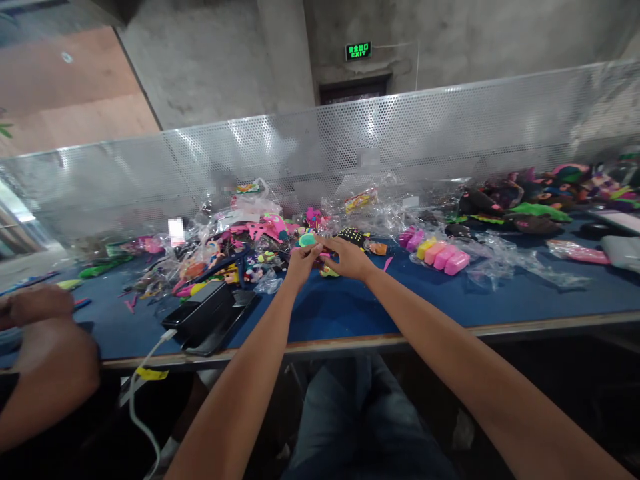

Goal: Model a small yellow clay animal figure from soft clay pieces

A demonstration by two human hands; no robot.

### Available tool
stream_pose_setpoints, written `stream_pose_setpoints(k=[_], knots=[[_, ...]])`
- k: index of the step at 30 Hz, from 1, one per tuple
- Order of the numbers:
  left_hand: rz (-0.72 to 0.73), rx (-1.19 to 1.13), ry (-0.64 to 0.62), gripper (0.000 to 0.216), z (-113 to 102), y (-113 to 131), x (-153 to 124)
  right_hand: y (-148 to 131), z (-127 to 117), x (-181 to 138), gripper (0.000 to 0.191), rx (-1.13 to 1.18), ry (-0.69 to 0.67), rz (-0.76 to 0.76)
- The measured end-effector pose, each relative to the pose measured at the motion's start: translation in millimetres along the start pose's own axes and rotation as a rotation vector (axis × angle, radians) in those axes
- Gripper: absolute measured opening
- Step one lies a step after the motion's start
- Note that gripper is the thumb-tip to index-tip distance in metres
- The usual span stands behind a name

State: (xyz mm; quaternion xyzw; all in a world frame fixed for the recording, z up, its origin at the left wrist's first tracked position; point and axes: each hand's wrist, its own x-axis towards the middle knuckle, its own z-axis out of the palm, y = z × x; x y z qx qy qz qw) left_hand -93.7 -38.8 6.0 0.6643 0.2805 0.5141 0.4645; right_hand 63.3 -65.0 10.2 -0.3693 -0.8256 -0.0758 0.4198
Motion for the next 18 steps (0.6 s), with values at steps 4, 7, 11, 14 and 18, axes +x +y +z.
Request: stream_pose_setpoints(k=[4,7,11,14,18], knots=[[-0.054,-0.255,-0.001,0.038,0,3,1,4,-3,2,0.047,0.105,0.185,-0.018],[-0.106,-0.412,0.019,0.035,0,5,1,12,-2,3,0.039,0.113,0.268,0.076],[-0.132,-0.476,0.045,0.024,0,8,1,16,-1,2,0.032,0.128,0.280,0.133],[-0.142,-0.437,0.049,0.024,1,9,1,11,0,5,0.031,0.145,0.314,0.142],[-0.062,-0.449,0.024,0.033,16,17,-3,-7,0,24,0.037,0.169,0.452,0.196]])
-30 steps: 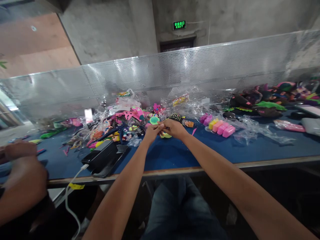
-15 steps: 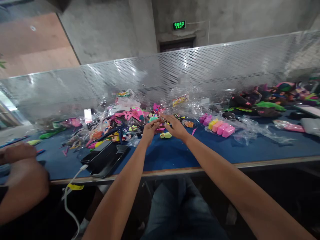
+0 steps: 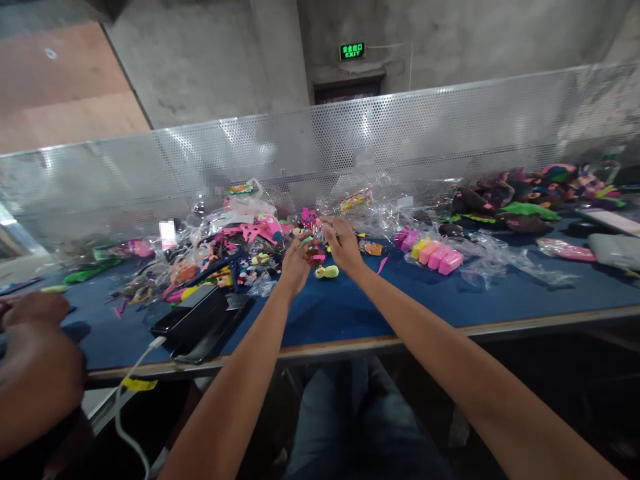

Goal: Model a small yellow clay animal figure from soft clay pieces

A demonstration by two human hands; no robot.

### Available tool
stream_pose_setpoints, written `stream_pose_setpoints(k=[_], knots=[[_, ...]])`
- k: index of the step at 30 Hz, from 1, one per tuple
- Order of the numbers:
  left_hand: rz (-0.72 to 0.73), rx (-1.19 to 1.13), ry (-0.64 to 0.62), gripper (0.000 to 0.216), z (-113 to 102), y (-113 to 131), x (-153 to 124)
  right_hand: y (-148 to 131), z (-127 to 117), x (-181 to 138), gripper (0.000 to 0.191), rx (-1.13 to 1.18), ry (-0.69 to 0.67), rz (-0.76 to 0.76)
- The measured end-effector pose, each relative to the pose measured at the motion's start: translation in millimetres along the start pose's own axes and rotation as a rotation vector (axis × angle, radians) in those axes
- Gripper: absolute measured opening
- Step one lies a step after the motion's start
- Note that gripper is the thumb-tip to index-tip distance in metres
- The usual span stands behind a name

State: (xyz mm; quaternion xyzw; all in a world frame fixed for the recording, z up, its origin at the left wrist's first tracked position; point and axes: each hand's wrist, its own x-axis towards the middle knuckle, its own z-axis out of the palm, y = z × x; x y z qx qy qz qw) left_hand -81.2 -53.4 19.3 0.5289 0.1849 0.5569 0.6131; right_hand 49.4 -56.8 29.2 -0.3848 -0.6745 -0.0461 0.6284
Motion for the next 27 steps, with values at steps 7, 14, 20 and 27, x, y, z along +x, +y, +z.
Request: stream_pose_setpoints(k=[7,14,20,27], knots=[[0.090,-0.072,0.024,0.045,64,-2,-52,-69,-9,2,0.052,-0.085,0.056,0.047],[0.189,-0.203,0.009,0.052,84,-8,-107,-110,-38,-46,0.064,-0.165,-0.067,0.038],[0.149,-0.211,-0.008,0.065,84,-3,-111,-131,-44,-63,0.072,-0.015,-0.084,0.108],[0.100,-0.185,0.023,0.060,80,-6,-109,-139,-40,-84,0.090,-0.052,-0.200,0.151]])
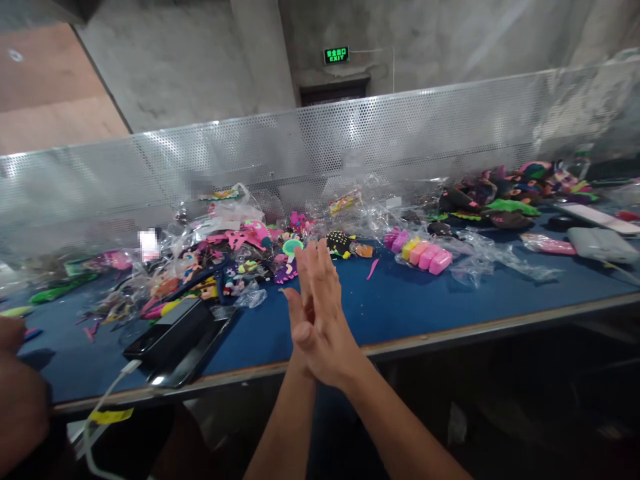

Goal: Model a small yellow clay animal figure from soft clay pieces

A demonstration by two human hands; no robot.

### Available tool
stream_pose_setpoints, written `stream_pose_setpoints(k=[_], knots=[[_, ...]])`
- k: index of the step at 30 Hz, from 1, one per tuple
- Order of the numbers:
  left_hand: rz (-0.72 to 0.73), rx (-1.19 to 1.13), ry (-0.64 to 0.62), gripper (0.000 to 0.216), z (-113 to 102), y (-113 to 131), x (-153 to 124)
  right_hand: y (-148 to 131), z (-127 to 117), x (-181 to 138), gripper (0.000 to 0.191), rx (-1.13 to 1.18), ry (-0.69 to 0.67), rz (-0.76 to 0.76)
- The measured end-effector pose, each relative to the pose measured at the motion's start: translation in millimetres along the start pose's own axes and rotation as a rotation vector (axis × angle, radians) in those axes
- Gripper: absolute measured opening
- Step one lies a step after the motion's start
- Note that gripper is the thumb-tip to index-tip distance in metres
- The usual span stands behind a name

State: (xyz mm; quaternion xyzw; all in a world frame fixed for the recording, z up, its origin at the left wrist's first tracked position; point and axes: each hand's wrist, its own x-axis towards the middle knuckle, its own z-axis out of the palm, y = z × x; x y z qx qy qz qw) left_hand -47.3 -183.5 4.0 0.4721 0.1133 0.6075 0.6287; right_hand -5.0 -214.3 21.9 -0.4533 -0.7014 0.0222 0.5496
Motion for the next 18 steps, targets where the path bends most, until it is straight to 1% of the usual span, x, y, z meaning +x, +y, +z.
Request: stream_pose_setpoints(k=[3,5,8,10,12,15,18], knots=[[0.015,-0.007,-0.036,0.061,-1,-4,-6,-4,2,-9,0.099,-0.051,-0.068,0.005],[0.027,-0.001,-0.033,0.060,-1,-5,-6,-6,4,-8,0.095,-0.069,-0.071,0.014],[-0.020,-0.024,-0.020,0.061,2,-3,3,1,9,8,0.082,-0.114,0.011,0.079],[-0.087,-0.065,-0.016,0.064,3,-3,10,11,13,27,0.071,-0.181,0.082,0.131],[-0.154,-0.087,0.029,0.065,2,-3,16,24,13,49,0.062,-0.244,0.119,0.134],[-0.239,-0.117,0.130,0.056,-7,-4,24,41,5,77,0.048,-0.233,0.108,0.096],[-0.261,-0.127,0.184,0.041,-20,0,35,50,-9,88,0.034,-0.180,0.079,0.036]])
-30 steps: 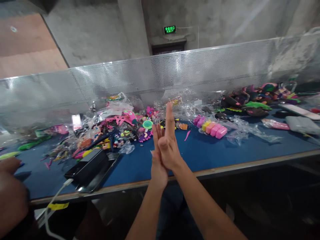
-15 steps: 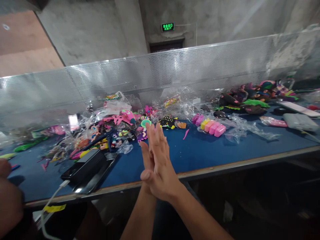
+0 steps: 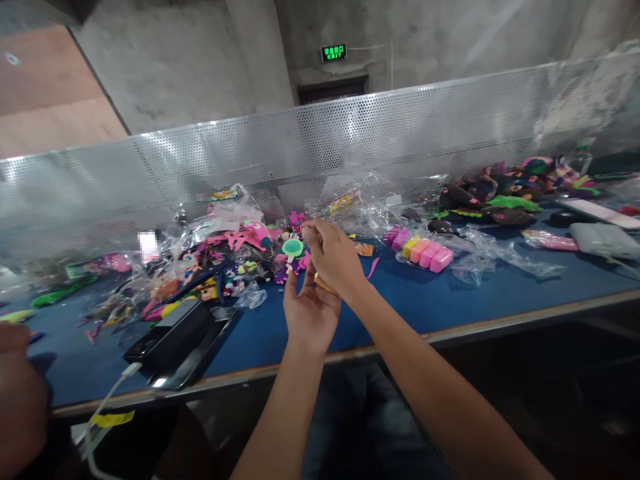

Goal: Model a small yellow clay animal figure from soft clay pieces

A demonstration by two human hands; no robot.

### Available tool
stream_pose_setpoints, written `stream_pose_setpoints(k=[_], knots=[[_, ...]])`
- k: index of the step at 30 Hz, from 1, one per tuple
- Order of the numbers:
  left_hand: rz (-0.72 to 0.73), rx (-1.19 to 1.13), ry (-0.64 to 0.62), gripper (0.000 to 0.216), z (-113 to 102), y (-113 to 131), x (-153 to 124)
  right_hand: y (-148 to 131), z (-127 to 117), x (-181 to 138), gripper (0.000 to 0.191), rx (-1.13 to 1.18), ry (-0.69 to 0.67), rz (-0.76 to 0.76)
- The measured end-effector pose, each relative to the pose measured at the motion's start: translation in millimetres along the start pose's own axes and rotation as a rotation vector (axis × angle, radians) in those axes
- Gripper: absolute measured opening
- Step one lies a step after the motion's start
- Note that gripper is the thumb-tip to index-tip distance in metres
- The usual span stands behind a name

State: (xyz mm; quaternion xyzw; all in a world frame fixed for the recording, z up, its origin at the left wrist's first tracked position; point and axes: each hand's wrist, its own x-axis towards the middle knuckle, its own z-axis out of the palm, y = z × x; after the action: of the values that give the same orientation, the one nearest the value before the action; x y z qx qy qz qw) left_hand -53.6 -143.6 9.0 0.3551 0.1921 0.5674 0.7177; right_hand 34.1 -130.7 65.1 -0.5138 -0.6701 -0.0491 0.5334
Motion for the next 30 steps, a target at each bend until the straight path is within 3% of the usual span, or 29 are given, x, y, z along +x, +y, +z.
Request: stream_pose_setpoints(k=[4,8,13,16,20,25,30], knots=[[0.056,0.052,-0.015,0.038,-3,18,19,14,-5,-10,0.029,-0.064,-0.135,-0.015],[0.083,0.051,-0.033,0.041,5,28,36,24,6,-19,0.036,-0.195,-0.126,-0.115],[0.119,0.146,-0.061,0.038,7,37,60,35,10,5,0.021,0.003,-0.183,-0.133],[0.216,0.384,-0.097,0.036,-1,45,75,50,9,27,0.012,0.103,-0.180,-0.173],[0.206,0.664,-0.103,0.040,-22,48,89,71,16,38,0.016,0.092,-0.219,-0.265],[0.252,0.739,-0.066,0.040,-43,38,95,84,26,24,0.020,0.122,-0.254,-0.269],[0.307,0.741,-0.044,0.042,-50,35,97,88,33,18,0.020,0.115,-0.193,-0.276]])
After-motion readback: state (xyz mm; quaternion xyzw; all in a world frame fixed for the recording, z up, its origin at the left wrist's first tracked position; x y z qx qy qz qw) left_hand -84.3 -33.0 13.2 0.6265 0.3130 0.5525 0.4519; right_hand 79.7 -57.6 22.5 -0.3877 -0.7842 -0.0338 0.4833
